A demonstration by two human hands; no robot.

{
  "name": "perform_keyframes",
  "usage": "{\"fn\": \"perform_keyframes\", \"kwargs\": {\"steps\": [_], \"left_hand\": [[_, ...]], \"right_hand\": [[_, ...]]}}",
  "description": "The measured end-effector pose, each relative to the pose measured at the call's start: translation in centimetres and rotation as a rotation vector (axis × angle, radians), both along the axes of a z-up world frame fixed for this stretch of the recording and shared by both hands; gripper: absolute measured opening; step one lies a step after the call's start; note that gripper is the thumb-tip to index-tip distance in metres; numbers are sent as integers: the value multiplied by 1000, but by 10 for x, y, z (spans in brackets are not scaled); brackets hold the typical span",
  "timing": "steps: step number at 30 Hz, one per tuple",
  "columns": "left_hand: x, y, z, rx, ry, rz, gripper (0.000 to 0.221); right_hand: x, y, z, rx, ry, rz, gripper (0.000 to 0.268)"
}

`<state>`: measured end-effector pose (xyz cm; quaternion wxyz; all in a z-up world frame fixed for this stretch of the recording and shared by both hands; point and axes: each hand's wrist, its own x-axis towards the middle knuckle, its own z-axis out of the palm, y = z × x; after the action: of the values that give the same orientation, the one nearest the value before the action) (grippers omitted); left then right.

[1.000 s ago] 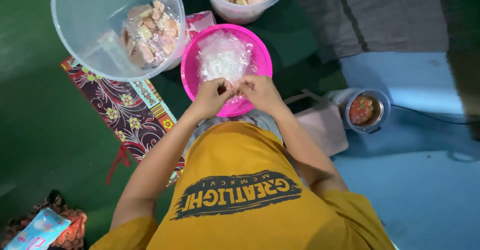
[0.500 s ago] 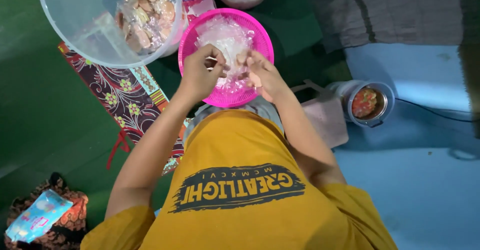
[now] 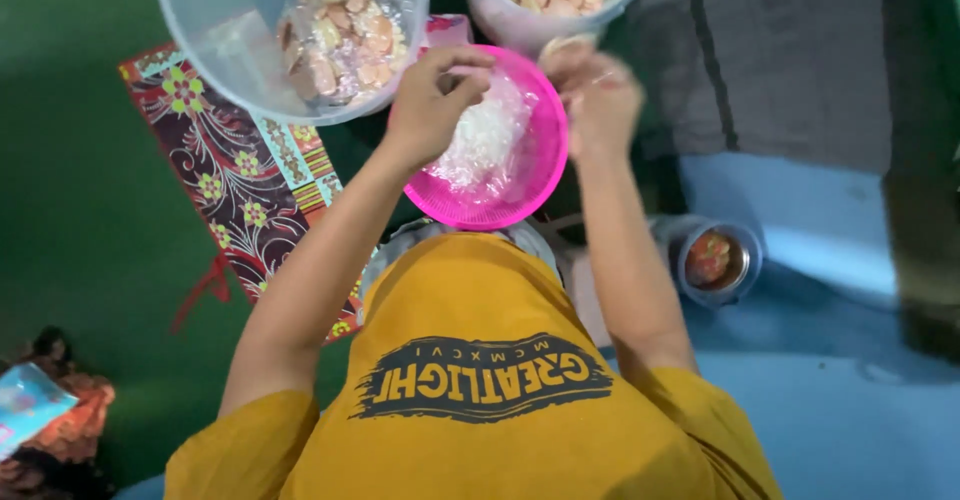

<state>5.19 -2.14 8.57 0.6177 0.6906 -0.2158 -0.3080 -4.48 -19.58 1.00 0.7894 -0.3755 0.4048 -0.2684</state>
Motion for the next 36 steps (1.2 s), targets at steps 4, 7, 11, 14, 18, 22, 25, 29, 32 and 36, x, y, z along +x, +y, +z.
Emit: {"fn": "perform_keyframes", "kwargs": {"steps": [4, 7, 11, 14, 18, 22, 25, 29, 32, 36], "left_hand": [[-3, 12, 3, -45, -36, -5, 14], [-6, 32, -18, -5, -11, 23, 11], [-16, 67, -35, 105, 90, 81, 6], [-24, 90, -62, 56, 97, 140, 6], [-31, 113, -72, 76, 90, 194, 6], [-41, 119, -95, 166, 203, 273, 9], [-49, 119, -104, 177, 167, 273, 13], [-51, 111, -107, 215, 156, 220, 15], [-49, 96, -97, 196, 132, 90, 26], [-46, 71, -68, 111, 180, 10, 37]], "right_hand": [[36, -44, 37, -711, 205, -136, 5], [62, -100, 16, -1262, 327, 14, 2], [83, -141, 11, -1641, 421, 162, 16], [76, -117, 48, -1730, 265, 155, 20], [49, -22, 45, -1983, 78, 254, 7], [12, 36, -42, -1801, 409, 942, 24], [-6, 43, -69, -1582, 538, 1192, 35], [-8, 46, -35, -835, 241, 932, 50], [-21, 59, -16, -86, -82, 777, 48], [-25, 74, -14, 101, -265, 636, 42]]}}
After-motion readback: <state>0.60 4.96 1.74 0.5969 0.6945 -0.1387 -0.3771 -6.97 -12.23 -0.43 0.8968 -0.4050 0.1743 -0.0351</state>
